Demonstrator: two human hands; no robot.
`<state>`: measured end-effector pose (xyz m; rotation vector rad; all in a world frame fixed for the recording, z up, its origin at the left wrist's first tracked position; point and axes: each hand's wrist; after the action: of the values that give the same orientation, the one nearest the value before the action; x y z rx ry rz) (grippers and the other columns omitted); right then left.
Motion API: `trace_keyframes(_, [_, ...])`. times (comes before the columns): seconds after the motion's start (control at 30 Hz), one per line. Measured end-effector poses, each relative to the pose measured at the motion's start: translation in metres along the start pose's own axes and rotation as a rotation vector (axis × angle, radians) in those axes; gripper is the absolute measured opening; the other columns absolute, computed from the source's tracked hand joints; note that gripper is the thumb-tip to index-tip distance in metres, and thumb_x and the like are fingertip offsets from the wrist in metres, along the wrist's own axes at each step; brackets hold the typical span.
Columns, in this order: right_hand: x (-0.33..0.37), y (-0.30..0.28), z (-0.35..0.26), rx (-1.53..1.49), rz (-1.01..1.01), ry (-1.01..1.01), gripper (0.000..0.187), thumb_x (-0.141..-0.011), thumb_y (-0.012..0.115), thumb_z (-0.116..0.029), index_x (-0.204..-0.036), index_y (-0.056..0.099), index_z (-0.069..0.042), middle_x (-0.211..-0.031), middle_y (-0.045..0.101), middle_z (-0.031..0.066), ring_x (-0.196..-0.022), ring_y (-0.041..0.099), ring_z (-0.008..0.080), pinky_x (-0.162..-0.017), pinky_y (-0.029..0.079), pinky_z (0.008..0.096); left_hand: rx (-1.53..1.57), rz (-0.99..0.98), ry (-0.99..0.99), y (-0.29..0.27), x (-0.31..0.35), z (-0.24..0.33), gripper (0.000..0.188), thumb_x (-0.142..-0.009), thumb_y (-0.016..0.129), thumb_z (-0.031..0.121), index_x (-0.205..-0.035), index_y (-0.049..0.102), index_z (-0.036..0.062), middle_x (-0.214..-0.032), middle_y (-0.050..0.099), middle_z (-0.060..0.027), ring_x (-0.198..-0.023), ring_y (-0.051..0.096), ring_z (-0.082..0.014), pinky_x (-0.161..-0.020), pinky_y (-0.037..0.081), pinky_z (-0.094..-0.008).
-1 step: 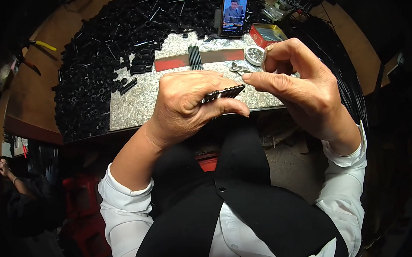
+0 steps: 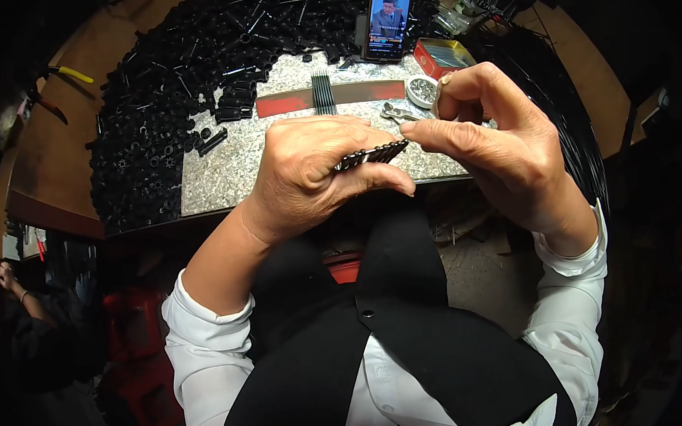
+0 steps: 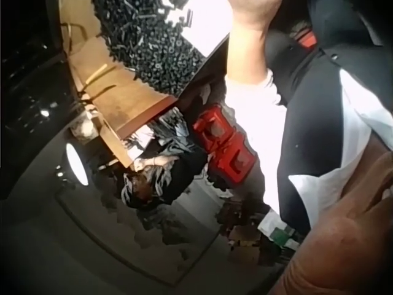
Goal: Assembling black wires into plastic connectors using pliers and a hammer on a workbench.
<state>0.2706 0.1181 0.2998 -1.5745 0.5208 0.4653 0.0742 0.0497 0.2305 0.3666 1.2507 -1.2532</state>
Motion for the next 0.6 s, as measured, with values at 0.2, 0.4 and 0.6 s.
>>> trace_keyframes(0.2, [-0.010,0.004,0.004,-0.220,0.103,-0.025,0.046,-0.064,0.075,-0.006,-0.108,0.064,-0.002,-0.090,0.056,0.0098,-0.071,0.053,0.0165,-0.059,0.044,0.0271,-0.017,-0.071,-0.002,0.004,-0.004,-0.003,0.032,-0.063,0.080,0.023,-0.084,0.067,0.0022,-0.076,0.068,-0.0070,-0.064,0.067,-0.0223,-0.056,0.051,-0.0276])
trace_keyframes(0.4, [-0.013,0.038,0.023,-0.479,0.101,-0.173,0.021,-0.073,0.069,-0.013,-0.086,0.057,-0.003,-0.087,0.054,0.0142,-0.079,0.056,0.0323,-0.066,0.047,0.0368,-0.153,-0.161,-0.030,0.009,0.037,-0.018,0.021,-0.077,0.069,0.016,-0.094,0.064,0.0037,-0.087,0.067,-0.0133,-0.080,0.065,-0.0248,-0.071,0.050,-0.0367])
trace_keyframes(0.6, [-0.015,0.033,0.000,-0.429,0.137,-0.155,0.004,-0.067,0.065,-0.008,-0.067,0.063,-0.005,-0.069,0.053,0.0082,-0.061,0.059,0.0257,-0.053,0.048,0.0351,-0.423,-0.635,-0.368,0.023,0.091,-0.028,0.067,-0.058,0.081,0.037,-0.111,0.059,0.0038,-0.107,0.063,-0.0143,-0.105,0.055,-0.0362,-0.090,0.041,-0.0449])
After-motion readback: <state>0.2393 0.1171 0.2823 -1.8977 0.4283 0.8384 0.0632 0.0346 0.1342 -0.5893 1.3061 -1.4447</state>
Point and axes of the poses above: each hand's wrist, its own x-axis away from the middle knuckle, its own y-axis out of the palm, z = x × y
